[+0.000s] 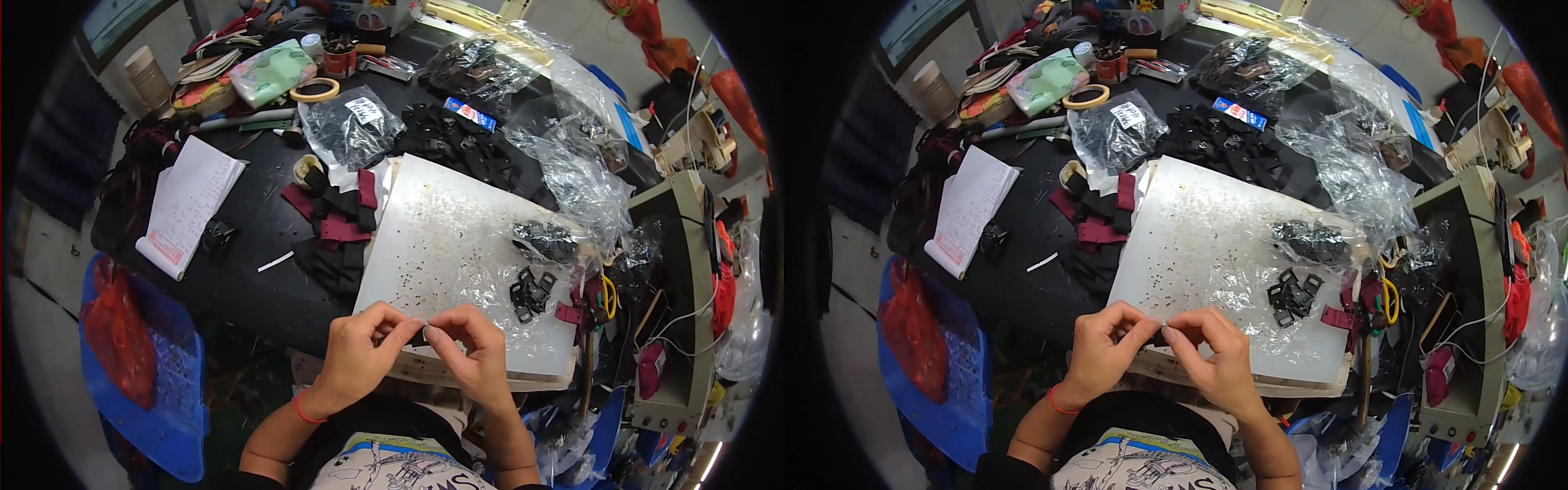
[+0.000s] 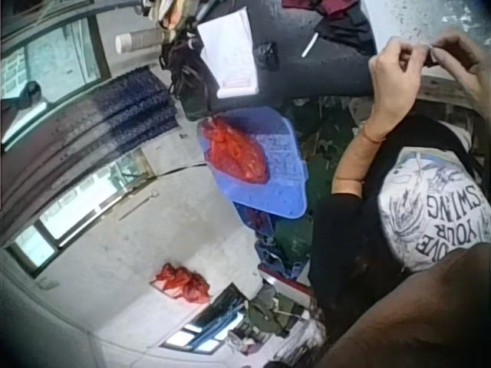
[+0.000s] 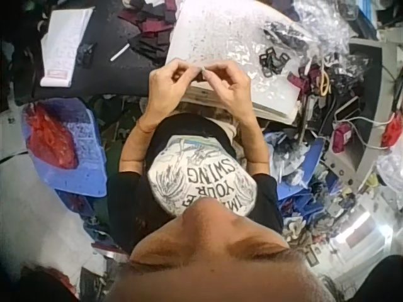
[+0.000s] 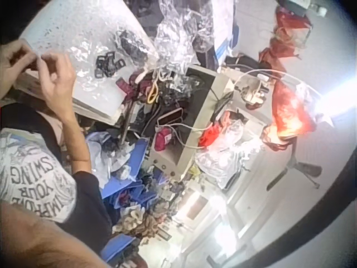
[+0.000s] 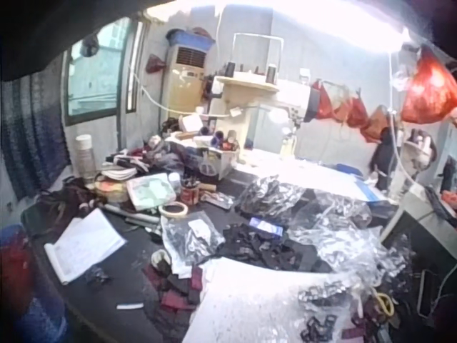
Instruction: The person sits at a cluttered workbench and repeatedly picks up small black plastic buckles and dark fabric strips. They insert the fabric into the buckle mechanism by hand, fold the excess material, and place the assembled unit onto a white board.
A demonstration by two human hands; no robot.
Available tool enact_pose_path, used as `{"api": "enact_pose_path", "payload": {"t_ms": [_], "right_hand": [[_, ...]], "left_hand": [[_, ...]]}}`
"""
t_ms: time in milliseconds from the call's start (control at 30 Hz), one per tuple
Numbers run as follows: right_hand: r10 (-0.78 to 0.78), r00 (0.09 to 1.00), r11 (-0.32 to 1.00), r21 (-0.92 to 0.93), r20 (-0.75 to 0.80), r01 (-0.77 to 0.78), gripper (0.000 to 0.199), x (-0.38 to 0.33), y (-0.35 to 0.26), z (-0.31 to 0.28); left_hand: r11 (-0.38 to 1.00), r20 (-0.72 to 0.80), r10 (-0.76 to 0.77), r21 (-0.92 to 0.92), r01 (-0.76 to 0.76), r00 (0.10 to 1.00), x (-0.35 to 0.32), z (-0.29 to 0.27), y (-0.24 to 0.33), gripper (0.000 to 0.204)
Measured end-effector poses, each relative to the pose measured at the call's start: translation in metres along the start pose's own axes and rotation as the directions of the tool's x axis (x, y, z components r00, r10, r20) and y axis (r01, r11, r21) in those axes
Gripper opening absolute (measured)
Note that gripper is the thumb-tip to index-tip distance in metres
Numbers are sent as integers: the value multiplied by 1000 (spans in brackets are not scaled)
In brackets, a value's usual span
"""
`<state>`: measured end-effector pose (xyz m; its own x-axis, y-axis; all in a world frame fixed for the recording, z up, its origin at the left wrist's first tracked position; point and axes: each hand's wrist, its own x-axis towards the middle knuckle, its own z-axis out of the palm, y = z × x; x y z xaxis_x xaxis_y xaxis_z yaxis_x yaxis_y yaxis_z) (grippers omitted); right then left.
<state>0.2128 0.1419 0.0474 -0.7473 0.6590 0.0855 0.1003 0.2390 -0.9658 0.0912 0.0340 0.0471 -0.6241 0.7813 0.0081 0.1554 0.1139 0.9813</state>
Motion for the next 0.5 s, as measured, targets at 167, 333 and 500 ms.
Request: {"api": "enact_pose_path", "payload": {"t_ms": [167,333,500], "right_hand": [[278,961,926,267,-2,-268,12,-2,-11,10],[-481,868,750,-455,124,481,23,-2,5,11],[-400,863,809,-323,309,491,33,5,-6,-5]], "left_hand": [[996,-2,-3,-85,3,1000,-4,2,-2,24],[998,-3,-56,-13,56,998,1,-5,-7,32],[993,59,-105,-48,108,993,2,-14,0,30]]}}
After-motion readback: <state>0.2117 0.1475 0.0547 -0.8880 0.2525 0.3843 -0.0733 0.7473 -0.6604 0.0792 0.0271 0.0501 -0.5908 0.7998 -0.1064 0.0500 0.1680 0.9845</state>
